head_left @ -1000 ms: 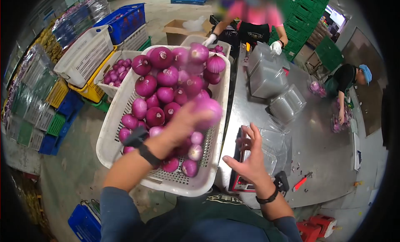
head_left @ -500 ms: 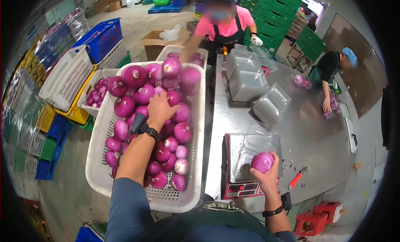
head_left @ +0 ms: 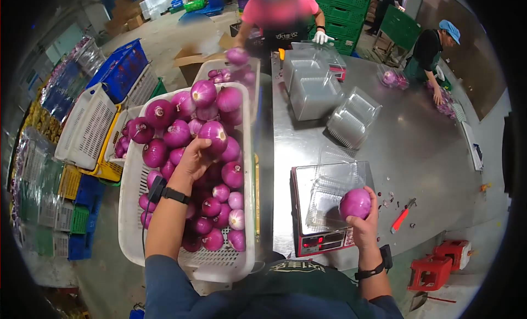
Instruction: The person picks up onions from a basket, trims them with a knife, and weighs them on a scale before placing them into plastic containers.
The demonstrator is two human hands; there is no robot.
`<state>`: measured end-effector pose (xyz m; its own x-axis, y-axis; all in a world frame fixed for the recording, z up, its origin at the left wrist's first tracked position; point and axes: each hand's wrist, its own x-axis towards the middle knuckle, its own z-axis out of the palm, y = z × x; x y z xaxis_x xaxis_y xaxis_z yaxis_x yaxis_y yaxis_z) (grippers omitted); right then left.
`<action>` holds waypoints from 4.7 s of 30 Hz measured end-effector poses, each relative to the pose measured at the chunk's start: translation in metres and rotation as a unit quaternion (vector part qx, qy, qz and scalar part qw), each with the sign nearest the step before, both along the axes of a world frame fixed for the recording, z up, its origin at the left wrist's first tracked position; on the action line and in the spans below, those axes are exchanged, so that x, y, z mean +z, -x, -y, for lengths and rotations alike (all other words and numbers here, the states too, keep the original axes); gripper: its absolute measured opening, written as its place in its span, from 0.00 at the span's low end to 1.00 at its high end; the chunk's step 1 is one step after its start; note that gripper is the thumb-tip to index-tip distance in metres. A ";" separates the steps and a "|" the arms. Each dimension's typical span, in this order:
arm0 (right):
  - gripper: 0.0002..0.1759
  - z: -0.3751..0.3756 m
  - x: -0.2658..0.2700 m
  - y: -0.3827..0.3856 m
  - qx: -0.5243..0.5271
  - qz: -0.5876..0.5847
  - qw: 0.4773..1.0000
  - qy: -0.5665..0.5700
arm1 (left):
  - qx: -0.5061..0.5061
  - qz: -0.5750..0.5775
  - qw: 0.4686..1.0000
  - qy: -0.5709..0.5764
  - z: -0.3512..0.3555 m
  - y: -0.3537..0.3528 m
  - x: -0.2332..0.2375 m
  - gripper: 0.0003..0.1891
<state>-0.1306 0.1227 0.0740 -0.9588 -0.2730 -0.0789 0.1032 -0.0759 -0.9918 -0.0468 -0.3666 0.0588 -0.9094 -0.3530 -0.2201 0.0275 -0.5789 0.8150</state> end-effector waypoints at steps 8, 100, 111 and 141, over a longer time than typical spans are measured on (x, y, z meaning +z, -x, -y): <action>0.57 -0.030 -0.010 0.023 0.082 -0.049 0.995 -0.020 | -0.032 -0.093 0.989 0.111 -0.139 -0.045 0.103 0.54; 0.27 -0.295 -0.159 0.454 -0.254 0.047 0.960 -0.111 | 0.421 0.231 0.750 0.455 -0.305 -0.132 0.043 0.08; 0.20 0.015 -0.101 0.351 0.063 -0.458 0.828 -0.317 | 0.259 0.456 0.569 0.634 -0.251 -0.196 0.020 0.14; 0.09 -0.042 -0.027 0.052 0.319 -0.341 0.771 -0.433 | -0.145 0.397 0.554 0.717 -0.070 -0.122 -0.007 0.28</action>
<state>-0.1829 0.1649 0.0467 -0.5503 -0.8343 -0.0333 -0.7220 0.4956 -0.4829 0.0755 -0.2968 0.0523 -0.7913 -0.5467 -0.2738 -0.5939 0.7937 0.1315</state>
